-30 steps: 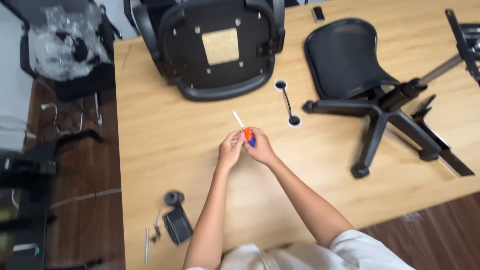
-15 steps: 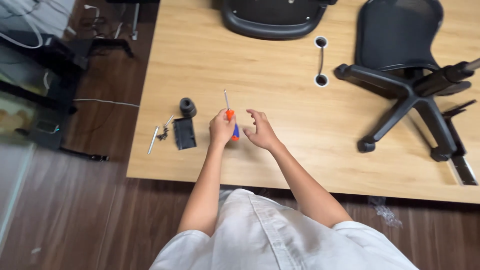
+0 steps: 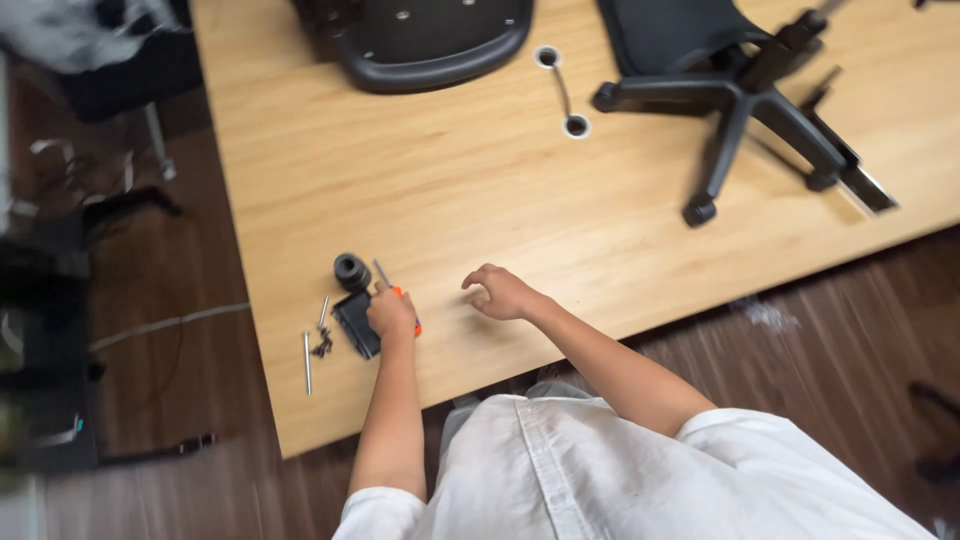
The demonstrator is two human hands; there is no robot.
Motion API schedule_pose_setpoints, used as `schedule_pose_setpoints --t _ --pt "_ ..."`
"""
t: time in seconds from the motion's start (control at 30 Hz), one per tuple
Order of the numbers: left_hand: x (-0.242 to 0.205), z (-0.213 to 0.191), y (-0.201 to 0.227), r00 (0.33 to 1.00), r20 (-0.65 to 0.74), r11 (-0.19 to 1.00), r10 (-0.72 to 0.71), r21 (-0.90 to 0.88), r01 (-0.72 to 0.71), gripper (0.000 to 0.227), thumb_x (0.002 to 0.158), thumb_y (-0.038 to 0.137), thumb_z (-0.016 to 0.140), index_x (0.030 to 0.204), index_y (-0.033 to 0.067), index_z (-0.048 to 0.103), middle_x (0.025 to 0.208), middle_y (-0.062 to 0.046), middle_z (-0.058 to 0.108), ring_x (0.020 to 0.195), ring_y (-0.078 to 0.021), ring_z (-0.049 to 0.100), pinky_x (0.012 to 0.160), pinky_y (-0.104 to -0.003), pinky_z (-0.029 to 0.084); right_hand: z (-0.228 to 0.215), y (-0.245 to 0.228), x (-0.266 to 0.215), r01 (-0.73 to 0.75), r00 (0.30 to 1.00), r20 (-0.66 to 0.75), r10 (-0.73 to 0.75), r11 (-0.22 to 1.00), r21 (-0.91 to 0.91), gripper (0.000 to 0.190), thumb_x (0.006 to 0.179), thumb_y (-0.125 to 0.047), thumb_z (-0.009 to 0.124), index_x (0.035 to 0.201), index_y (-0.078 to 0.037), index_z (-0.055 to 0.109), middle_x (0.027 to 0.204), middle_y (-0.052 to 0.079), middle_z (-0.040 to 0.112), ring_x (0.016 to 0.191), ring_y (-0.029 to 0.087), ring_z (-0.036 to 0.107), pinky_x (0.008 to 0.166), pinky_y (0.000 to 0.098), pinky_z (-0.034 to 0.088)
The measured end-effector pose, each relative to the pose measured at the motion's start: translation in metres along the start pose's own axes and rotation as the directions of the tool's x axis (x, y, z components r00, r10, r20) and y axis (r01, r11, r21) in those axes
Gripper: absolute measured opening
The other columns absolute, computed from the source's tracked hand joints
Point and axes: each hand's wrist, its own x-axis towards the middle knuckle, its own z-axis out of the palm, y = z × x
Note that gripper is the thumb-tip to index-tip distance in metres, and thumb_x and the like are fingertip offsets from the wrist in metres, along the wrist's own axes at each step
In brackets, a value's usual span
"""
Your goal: The person assembles an office chair on a wooden table. They use a screwdriver to drive screws and attach a mounting plate to the underside of the chair seat, then align the seat onto the five-star base, fit the gas lift cylinder, and press the casters into the base arms while handling loose screws and brackets.
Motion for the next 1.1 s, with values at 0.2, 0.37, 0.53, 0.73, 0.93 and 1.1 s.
schedule_pose_setpoints --t 0.2,0.37,0.53,0.73,0.93,1.1 --pt "0.015 0.0 0.002 0.994 0.034 0.994 0.104 0.032 -0.105 0.045 0.089 0.028 0.079 0.118 0.0035 0.055 0.112 -0.021 0.071 0.097 -0.0413 0.072 0.081 -0.048 0.06 -0.009 0.004 0.003 -0.07 0.988 -0.137 0.073 0.997 0.03 0.039 0.085 -0.018 0.07 0.123 -0.012 0.068 0.126 0.019 0.063 0.122 0.036 0.058 0.105 0.0422 0.048" --pt "0.024 -0.011 0.012 0.987 0.006 0.986 0.16 0.056 -0.16 0.046 0.085 0.028 0.082 0.116 0.0018 0.059 0.107 -0.02 0.073 0.096 -0.0387 0.073 0.082 -0.047 0.06 -0.034 0.001 0.0 -0.097 0.963 -0.244 0.112 0.993 0.072 0.035 0.09 -0.021 0.07 0.123 -0.011 0.068 0.128 0.017 0.062 0.124 0.035 0.057 0.105 0.0428 0.047" --pt "0.018 -0.035 0.059 0.982 0.013 0.976 0.186 0.115 -0.186 0.046 0.083 0.033 0.084 0.112 0.0019 0.067 0.102 -0.022 0.074 0.095 -0.0373 0.073 0.08 -0.046 0.06 -0.065 0.025 -0.002 -0.071 0.909 -0.406 0.097 0.994 0.079 0.03 0.092 -0.023 0.07 0.119 -0.009 0.07 0.124 0.018 0.065 0.123 0.035 0.058 0.106 0.0427 0.046" --pt "0.012 -0.026 0.167 0.856 -0.154 0.865 0.493 -0.021 -0.502 0.041 0.082 0.039 0.08 0.108 0.0079 0.072 0.097 -0.018 0.075 0.09 -0.0386 0.072 0.076 -0.049 0.058 -0.132 0.07 -0.027 -0.057 0.724 -0.673 0.155 0.985 0.165 0.021 0.095 -0.021 0.069 0.11 -0.007 0.074 0.117 0.014 0.07 0.114 0.03 0.064 0.095 0.0397 0.052" --pt "-0.005 -0.005 0.345 0.704 -0.167 0.684 0.69 -0.167 -0.71 0.033 0.084 0.037 0.079 0.101 0.009 0.074 0.094 -0.011 0.077 0.089 -0.0339 0.073 0.077 -0.047 0.057 -0.216 0.152 -0.051 -0.072 0.582 -0.761 0.286 0.95 0.302 0.022 0.094 -0.021 0.069 0.112 -0.009 0.073 0.115 0.012 0.07 0.101 0.024 0.067 0.075 0.0348 0.055" --pt "-0.011 0.032 0.504 0.65 -0.157 0.62 0.744 -0.2 -0.758 0.034 0.079 0.034 0.081 0.101 0.0098 0.074 0.097 -0.011 0.076 0.089 -0.034 0.072 0.078 -0.047 0.057 -0.278 0.236 -0.057 -0.017 0.517 -0.805 0.292 0.943 0.332 0.022 0.093 -0.018 0.07 0.113 -0.008 0.072 0.113 0.01 0.072 0.1 0.023 0.069 0.08 0.0352 0.056"
